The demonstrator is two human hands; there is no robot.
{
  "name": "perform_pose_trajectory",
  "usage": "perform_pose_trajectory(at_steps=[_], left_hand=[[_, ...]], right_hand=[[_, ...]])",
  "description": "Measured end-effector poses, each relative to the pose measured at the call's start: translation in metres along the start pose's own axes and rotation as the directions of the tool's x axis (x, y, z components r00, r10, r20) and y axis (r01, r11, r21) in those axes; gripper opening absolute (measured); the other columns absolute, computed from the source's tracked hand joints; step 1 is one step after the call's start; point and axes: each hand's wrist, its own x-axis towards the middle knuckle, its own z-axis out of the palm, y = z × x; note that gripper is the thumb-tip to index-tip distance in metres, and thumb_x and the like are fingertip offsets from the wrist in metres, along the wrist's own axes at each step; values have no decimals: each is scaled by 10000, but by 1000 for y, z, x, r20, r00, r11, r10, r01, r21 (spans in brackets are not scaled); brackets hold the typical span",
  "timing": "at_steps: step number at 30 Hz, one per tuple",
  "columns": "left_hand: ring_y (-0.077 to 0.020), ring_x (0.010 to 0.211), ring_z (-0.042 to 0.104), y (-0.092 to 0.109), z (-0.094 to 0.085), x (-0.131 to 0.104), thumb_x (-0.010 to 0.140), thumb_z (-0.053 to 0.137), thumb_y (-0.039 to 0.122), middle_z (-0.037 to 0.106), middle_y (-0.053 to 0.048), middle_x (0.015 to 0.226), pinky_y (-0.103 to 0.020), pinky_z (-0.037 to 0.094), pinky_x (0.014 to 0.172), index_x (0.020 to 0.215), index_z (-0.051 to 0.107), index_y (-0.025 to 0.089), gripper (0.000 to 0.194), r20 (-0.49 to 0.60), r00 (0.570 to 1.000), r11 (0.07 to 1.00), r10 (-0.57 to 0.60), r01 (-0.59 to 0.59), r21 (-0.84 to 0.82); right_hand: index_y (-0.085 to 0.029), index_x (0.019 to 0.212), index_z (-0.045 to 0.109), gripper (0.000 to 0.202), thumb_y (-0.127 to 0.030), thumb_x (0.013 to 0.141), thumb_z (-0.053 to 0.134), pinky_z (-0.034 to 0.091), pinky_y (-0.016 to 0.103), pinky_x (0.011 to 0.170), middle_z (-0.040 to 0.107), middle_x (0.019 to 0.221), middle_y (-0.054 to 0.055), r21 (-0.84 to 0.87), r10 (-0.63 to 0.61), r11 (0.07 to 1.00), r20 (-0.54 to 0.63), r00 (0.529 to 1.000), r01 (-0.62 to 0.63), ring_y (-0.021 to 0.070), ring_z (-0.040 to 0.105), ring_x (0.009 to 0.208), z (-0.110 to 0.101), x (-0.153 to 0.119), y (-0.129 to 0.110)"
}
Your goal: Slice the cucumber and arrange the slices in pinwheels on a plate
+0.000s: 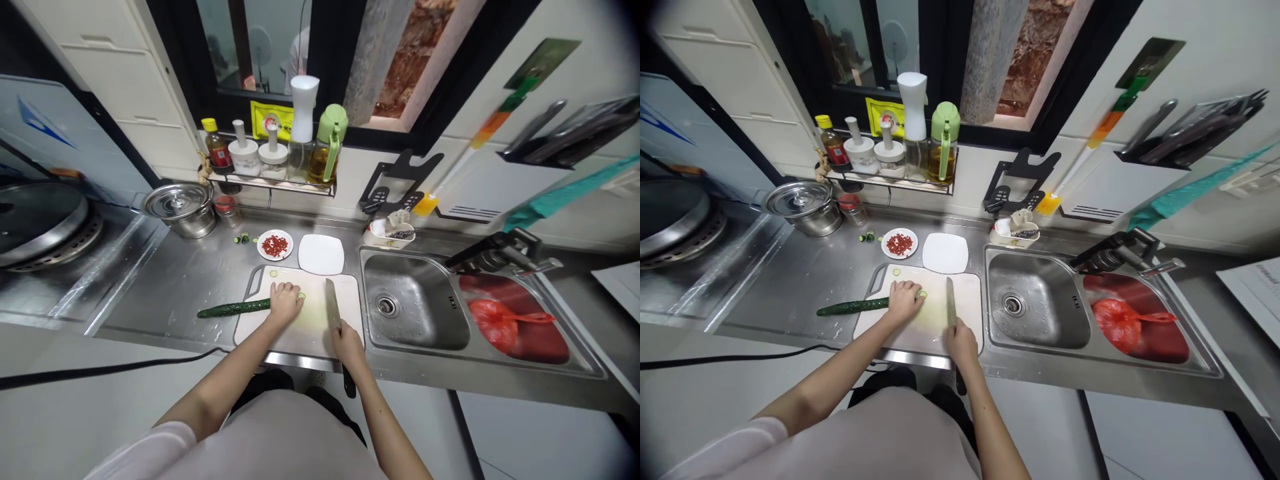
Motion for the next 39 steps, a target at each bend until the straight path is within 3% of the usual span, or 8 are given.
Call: perform_pose_trajectory(at_steps=[8, 16, 22, 30, 39], left_hand=[[-299, 1107, 477, 13, -1, 15, 801, 546, 165, 609, -140, 1106, -538, 120, 1094, 1014, 665, 178, 244, 94, 995, 995, -28, 19, 94], [-267, 1020, 527, 17, -2, 21, 778, 514, 85, 680, -125, 1017, -489, 204, 995, 996, 640, 178, 269, 138, 990, 997, 4, -14, 70], [-256, 977, 543, 18, 0, 18, 816, 479, 98, 705, -112, 954, -475, 226, 946, 968, 641, 183, 238, 128, 992, 999, 14, -20, 51], [-235, 983, 551, 18, -5, 16, 800, 496, 84, 713, -52, 935, -485, 173, 1008, 880, 638, 218, 210, 119, 992, 997, -29, 37, -71], [-197, 955, 589, 14, -18, 24, 829, 558, 202, 710, 3, 882, -419, 241, 972, 877, 620, 239, 86, 131, 975, 944, -181, 210, -253]], right_hand=[[-165, 1071, 617, 293, -197, 912, 373, 325, 229, 655, 710, 955, 92, 11, 1, 1000, 13, 1000, -1, 172, 619, 842, -5, 2, 1], [-169, 1088, 624, 312, -201, 907, 372, 328, 233, 640, 708, 944, 89, 20, 6, 1000, 21, 1000, -6, 179, 628, 859, -5, 5, 2], [-166, 1081, 621, 306, -200, 913, 367, 331, 239, 647, 711, 957, 97, -14, -7, 1000, 37, 999, 7, 181, 633, 859, 2, 9, 5], [-176, 1067, 615, 308, -215, 920, 348, 342, 261, 636, 709, 922, 104, -81, 4, 997, 73, 997, 2, 204, 642, 859, 11, 7, 1], [-175, 1105, 562, 300, -219, 915, 334, 359, 279, 646, 702, 937, 115, -119, 40, 993, 106, 994, -28, 220, 652, 874, 7, 7, -5]])
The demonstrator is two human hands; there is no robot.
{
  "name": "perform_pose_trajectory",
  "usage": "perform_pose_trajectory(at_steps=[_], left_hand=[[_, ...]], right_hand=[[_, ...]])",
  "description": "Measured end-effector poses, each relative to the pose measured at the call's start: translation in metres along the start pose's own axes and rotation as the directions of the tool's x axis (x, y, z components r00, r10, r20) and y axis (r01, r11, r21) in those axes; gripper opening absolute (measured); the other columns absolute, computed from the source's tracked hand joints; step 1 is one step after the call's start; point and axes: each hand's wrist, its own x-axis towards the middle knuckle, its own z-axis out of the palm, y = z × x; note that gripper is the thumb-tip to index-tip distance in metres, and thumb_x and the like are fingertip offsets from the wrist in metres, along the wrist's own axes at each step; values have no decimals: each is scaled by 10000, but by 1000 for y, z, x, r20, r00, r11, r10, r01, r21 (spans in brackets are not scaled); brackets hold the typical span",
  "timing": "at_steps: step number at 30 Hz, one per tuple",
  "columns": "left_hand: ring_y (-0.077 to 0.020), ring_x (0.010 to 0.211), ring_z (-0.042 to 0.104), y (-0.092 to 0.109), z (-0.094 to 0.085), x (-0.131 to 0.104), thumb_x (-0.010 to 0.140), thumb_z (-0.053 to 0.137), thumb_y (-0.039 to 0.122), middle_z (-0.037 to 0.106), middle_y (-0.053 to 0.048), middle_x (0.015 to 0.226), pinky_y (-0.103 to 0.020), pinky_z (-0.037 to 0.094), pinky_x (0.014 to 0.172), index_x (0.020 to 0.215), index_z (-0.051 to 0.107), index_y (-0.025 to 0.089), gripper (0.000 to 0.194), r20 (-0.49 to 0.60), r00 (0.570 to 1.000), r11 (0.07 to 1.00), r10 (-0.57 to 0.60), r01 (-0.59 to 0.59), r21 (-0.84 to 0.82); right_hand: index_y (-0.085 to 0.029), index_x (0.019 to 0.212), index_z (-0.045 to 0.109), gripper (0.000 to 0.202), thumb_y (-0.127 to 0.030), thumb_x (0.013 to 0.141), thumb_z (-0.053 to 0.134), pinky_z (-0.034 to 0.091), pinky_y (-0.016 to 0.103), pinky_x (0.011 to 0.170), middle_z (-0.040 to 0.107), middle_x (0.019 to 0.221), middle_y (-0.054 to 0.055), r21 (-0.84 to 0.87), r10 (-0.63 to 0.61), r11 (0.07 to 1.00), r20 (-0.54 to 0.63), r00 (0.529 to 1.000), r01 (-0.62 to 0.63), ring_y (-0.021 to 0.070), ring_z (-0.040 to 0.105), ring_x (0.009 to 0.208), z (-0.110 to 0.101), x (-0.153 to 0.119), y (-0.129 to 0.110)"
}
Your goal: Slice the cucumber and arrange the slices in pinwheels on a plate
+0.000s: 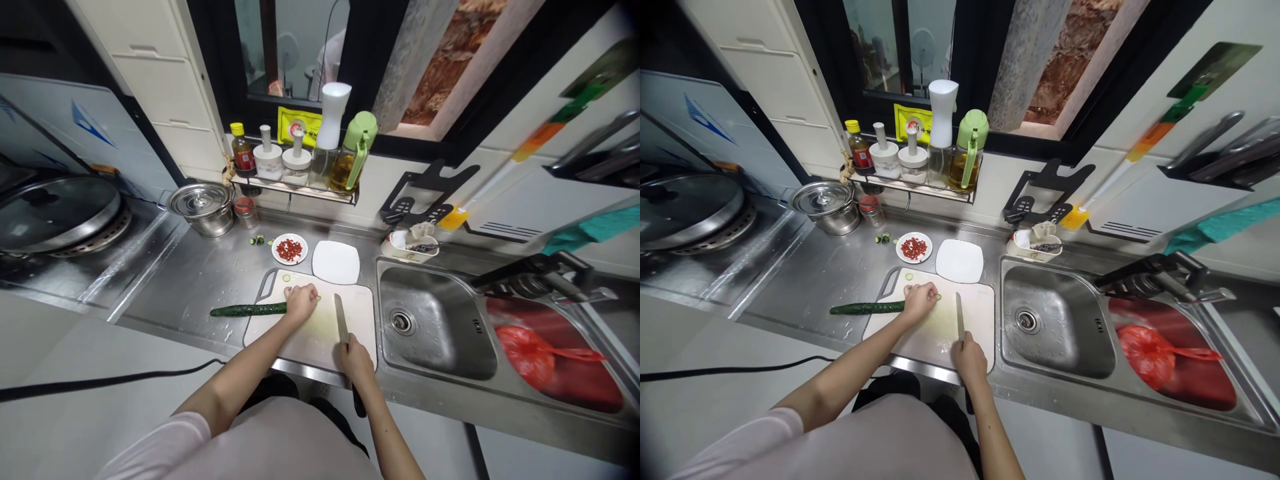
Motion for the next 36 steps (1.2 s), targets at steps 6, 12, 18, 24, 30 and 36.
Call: perform_pose_trajectory(at_steps=[6, 12, 18, 24, 30, 36], left_hand=[[-183, 943, 608, -24, -21, 8, 819, 620, 322, 716, 17, 887, -365, 297, 916, 873, 622, 245, 94, -44, 992, 986, -116, 110, -122], [-177, 916, 628, -70, -40, 27, 799, 638, 324, 726, 28, 913, -361, 331, 902, 871, 645, 265, 94, -132, 934, 934, -331, 304, -188], [-187, 917, 638, -82, -34, 46, 758, 667, 285, 742, 18, 924, -392, 322, 931, 864, 676, 270, 107, -98, 925, 916, -366, 340, -212], [-208, 946, 640, -78, -28, 59, 759, 664, 306, 739, 13, 904, -393, 325, 939, 837, 676, 270, 87, -114, 927, 927, -356, 335, -170], [-223, 985, 632, -78, -27, 63, 763, 612, 215, 735, -2, 927, -400, 325, 933, 877, 670, 269, 139, -124, 939, 945, -321, 311, -98], [-249, 996, 620, -77, -27, 63, 781, 571, 214, 730, -37, 948, -416, 325, 939, 904, 680, 262, 172, -134, 946, 955, -296, 294, -35]], right_hand=[[-168, 1146, 528, 318, -224, 909, 322, 383, 290, 670, 693, 955, 126, -9, -2, 1000, 43, 999, 3, 234, 650, 898, -2, 0, 0], [-173, 1171, 506, 321, -227, 918, 316, 391, 289, 692, 694, 975, 129, -29, 4, 1000, 58, 998, -2, 228, 651, 919, -3, -1, -2], [-168, 1154, 515, 325, -224, 908, 311, 391, 293, 681, 692, 969, 128, -32, -3, 999, 58, 998, 5, 240, 654, 920, -3, -1, -2], [-167, 1171, 515, 348, -225, 903, 302, 399, 302, 684, 690, 959, 130, -22, -5, 1000, 47, 999, 6, 245, 653, 917, 0, 0, 0], [-170, 1189, 516, 362, -232, 895, 314, 404, 309, 687, 691, 959, 134, 4, -3, 1000, 51, 999, 3, 251, 654, 907, 1, 1, 1], [-167, 1166, 521, 341, -229, 908, 306, 393, 298, 679, 690, 951, 132, -16, -2, 1000, 59, 998, 3, 240, 651, 901, 0, 2, 0]])
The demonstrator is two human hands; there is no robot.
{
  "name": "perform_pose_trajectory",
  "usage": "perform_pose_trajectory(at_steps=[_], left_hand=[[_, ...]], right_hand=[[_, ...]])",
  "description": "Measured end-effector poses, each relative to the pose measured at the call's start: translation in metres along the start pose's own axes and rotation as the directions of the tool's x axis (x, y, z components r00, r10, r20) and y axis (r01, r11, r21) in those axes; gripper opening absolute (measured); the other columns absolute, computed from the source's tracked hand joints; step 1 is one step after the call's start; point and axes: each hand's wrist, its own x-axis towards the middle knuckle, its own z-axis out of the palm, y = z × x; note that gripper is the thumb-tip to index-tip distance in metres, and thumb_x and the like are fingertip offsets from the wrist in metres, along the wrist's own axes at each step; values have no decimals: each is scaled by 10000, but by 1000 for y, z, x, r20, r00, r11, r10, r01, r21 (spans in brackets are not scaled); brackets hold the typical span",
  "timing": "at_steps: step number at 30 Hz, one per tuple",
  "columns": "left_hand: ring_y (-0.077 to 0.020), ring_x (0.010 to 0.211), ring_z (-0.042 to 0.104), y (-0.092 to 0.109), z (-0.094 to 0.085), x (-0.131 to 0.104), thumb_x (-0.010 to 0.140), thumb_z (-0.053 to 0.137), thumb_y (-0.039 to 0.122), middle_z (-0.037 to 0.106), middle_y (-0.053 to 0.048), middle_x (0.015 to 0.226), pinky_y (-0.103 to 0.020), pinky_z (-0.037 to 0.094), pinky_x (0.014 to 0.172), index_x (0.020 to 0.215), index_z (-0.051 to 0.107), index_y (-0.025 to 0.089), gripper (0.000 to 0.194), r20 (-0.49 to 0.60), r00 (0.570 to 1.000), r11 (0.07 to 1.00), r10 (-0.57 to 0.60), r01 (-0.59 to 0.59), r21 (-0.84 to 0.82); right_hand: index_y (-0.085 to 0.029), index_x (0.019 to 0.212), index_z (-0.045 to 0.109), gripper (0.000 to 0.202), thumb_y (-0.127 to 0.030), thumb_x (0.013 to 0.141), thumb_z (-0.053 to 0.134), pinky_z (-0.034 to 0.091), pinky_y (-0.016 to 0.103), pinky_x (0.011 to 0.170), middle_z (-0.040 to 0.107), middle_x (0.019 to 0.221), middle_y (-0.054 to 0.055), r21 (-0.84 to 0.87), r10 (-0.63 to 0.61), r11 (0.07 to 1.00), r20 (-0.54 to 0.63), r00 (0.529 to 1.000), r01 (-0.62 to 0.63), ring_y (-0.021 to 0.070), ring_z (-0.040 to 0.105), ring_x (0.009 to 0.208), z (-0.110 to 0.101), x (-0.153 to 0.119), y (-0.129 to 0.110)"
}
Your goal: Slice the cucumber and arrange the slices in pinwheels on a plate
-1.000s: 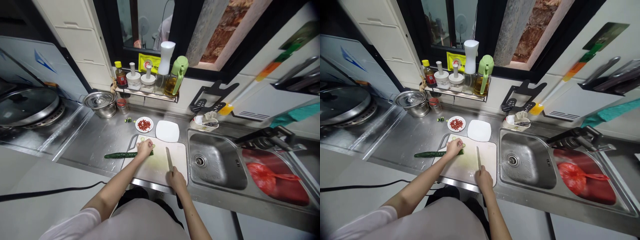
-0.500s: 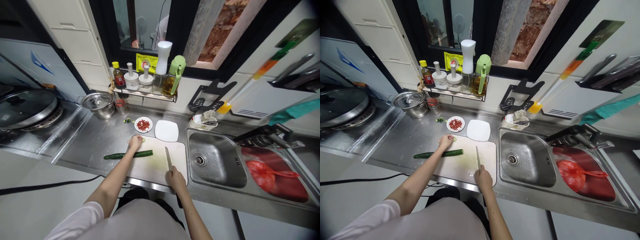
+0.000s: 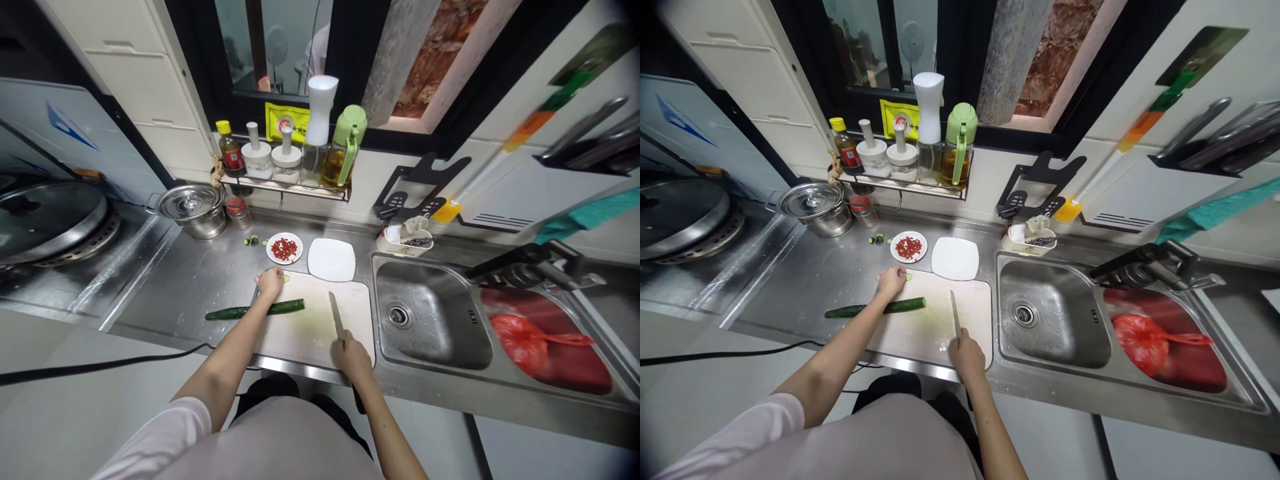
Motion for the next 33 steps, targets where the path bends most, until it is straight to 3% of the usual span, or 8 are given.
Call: perform_pose_trajectory(at_steps=[7, 12, 15, 21, 26, 33], left_hand=[[-233, 962, 631, -5, -5, -11, 827, 529, 255, 726, -14, 908, -422, 345, 946, 919, 678, 275, 175, -43, 999, 998, 6, -9, -63], [-187, 899, 620, -14, -6, -30, 838, 512, 214, 706, -18, 950, -314, 428, 847, 951, 669, 246, 196, -53, 988, 983, 148, -153, -103], [-184, 895, 613, -21, -4, -48, 841, 539, 232, 691, -36, 964, -294, 453, 823, 930, 671, 223, 159, -70, 952, 945, 299, -305, -113], [-198, 1018, 601, -29, 6, -86, 888, 534, 300, 659, -56, 1074, -329, 457, 926, 1036, 660, 229, 207, -45, 818, 813, 573, -575, -95], [-188, 1025, 595, -35, 13, -94, 898, 553, 319, 652, -42, 1106, -318, 464, 904, 1144, 638, 270, 265, -10, 750, 750, 661, -661, -40], [-185, 993, 592, -36, 22, -90, 937, 501, 324, 663, -50, 1048, -327, 448, 904, 1108, 676, 263, 252, 0, 722, 721, 692, -692, 22]], right_hand=[[-166, 1163, 528, 341, -235, 909, 311, 396, 293, 680, 688, 958, 130, 5, 9, 1000, 15, 1000, -9, 235, 646, 905, 0, 1, 1], [-168, 1150, 527, 326, -243, 915, 314, 394, 290, 676, 687, 960, 131, 9, 0, 1000, 12, 1000, 0, 233, 646, 899, -1, 0, 0], [-166, 1150, 527, 324, -238, 915, 315, 397, 297, 686, 687, 968, 133, 5, -3, 1000, 12, 1000, 3, 239, 647, 909, -1, -1, 0], [-173, 1162, 525, 326, -205, 909, 322, 401, 301, 705, 686, 987, 125, 3, -8, 1000, 7, 1000, 8, 241, 644, 931, -1, -2, -2], [-158, 1179, 517, 330, -209, 907, 337, 398, 302, 699, 683, 1000, 136, 6, 3, 1000, 21, 1000, -3, 246, 641, 940, -2, -3, -4], [-149, 1151, 541, 317, -227, 945, 314, 409, 314, 752, 680, 1020, 149, -2, -23, 1000, -16, 1000, 23, 248, 636, 974, -6, -5, -7]])
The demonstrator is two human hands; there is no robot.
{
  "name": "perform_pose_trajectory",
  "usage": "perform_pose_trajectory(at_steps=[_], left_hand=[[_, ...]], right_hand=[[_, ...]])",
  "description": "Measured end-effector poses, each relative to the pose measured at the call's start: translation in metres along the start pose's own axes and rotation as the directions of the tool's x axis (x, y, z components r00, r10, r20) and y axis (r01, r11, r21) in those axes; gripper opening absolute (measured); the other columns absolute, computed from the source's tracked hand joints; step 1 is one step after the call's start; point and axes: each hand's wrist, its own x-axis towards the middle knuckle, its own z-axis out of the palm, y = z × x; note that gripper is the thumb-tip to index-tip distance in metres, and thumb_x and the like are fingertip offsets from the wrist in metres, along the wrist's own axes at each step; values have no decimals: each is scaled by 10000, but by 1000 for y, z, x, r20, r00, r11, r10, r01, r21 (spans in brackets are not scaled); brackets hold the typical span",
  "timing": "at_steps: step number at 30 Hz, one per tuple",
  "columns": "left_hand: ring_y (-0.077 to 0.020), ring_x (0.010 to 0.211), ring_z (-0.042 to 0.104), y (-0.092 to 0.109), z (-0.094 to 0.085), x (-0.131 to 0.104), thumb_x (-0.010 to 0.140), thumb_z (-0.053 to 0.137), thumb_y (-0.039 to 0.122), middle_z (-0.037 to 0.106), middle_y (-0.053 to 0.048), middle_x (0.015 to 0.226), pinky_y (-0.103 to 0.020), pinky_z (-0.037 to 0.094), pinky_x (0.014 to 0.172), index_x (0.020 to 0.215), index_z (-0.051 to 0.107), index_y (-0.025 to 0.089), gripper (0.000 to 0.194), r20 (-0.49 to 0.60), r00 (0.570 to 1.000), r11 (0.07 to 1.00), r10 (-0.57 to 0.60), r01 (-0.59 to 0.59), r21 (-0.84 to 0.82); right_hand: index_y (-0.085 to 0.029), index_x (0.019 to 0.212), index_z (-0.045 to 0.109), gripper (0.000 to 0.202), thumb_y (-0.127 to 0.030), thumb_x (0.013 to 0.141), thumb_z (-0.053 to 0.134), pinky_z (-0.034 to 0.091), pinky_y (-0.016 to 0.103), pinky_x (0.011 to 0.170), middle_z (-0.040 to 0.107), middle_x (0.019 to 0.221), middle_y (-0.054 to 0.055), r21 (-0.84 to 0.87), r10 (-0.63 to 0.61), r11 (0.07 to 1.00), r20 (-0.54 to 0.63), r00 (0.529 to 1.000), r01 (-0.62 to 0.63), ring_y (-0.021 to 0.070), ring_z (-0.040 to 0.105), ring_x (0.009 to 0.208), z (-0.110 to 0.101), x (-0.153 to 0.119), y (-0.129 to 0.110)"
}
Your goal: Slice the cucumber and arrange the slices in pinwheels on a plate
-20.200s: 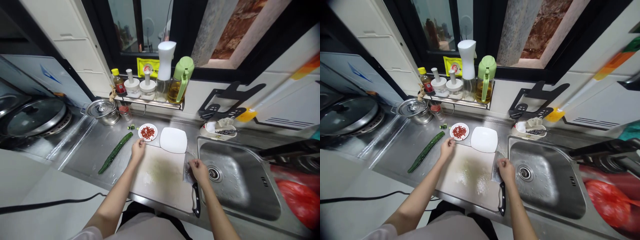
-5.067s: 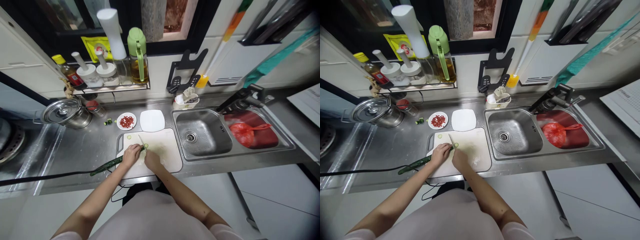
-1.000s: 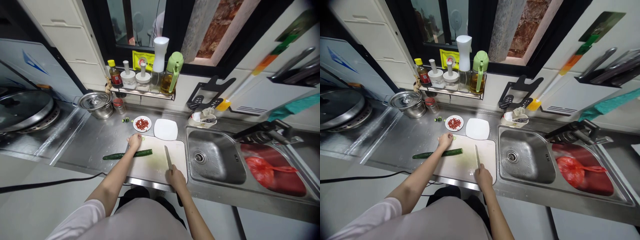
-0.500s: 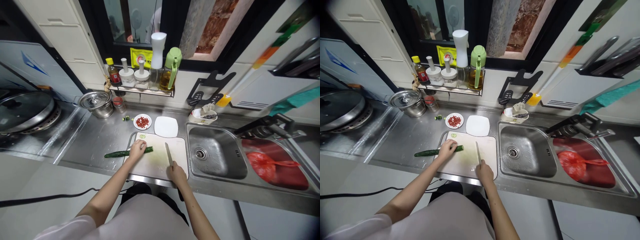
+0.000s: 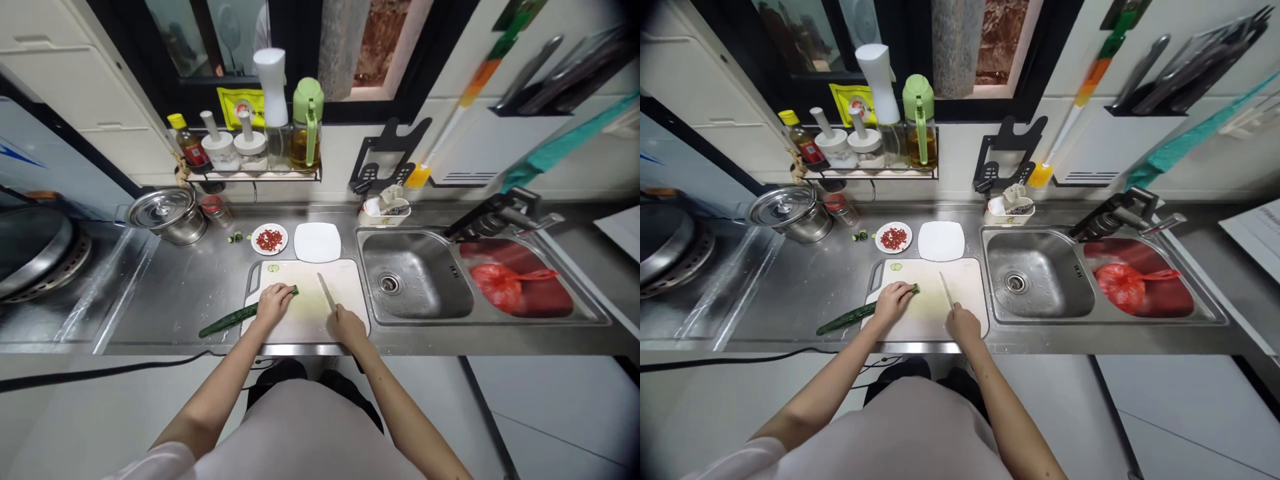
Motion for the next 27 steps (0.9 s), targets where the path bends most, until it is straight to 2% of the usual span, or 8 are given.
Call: perform_pose_trajectory(at_steps=[4, 14, 19, 27], left_hand=[[-183, 983, 584, 1, 2, -3, 936, 503, 327, 657, -49, 1062, -331, 443, 901, 1126, 679, 275, 265, -11, 1000, 1000, 1, -1, 14], [-182, 976, 574, 2, 0, -1, 941, 483, 342, 652, -47, 1067, -318, 440, 886, 1151, 681, 299, 292, 12, 1000, 999, -9, 9, 50], [-183, 978, 575, 3, -2, 2, 941, 476, 338, 651, -45, 1064, -310, 441, 881, 1155, 678, 304, 297, 29, 999, 999, -15, 13, 52], [-190, 969, 579, 1, -1, 4, 939, 475, 338, 656, -47, 1070, -314, 444, 868, 1139, 681, 290, 291, 32, 999, 997, -16, 13, 71]], right_hand=[[-164, 1114, 547, 336, -304, 997, 265, 409, 305, 759, 682, 992, 136, 13, -45, 999, -34, 998, 45, 230, 642, 950, -2, -3, -8], [-160, 1215, 500, 352, -288, 1013, 241, 455, 315, 771, 685, 941, 131, -18, -176, 984, -66, 982, 175, 229, 667, 900, 11, -14, -50], [-150, 1291, 477, 385, -263, 1008, 242, 472, 326, 792, 693, 941, 139, -13, -191, 982, -69, 979, 190, 235, 673, 908, 17, -16, -56], [-131, 1309, 467, 395, -218, 998, 240, 487, 326, 760, 699, 887, 136, 5, -204, 979, -63, 977, 205, 236, 686, 864, 24, -13, -60]])
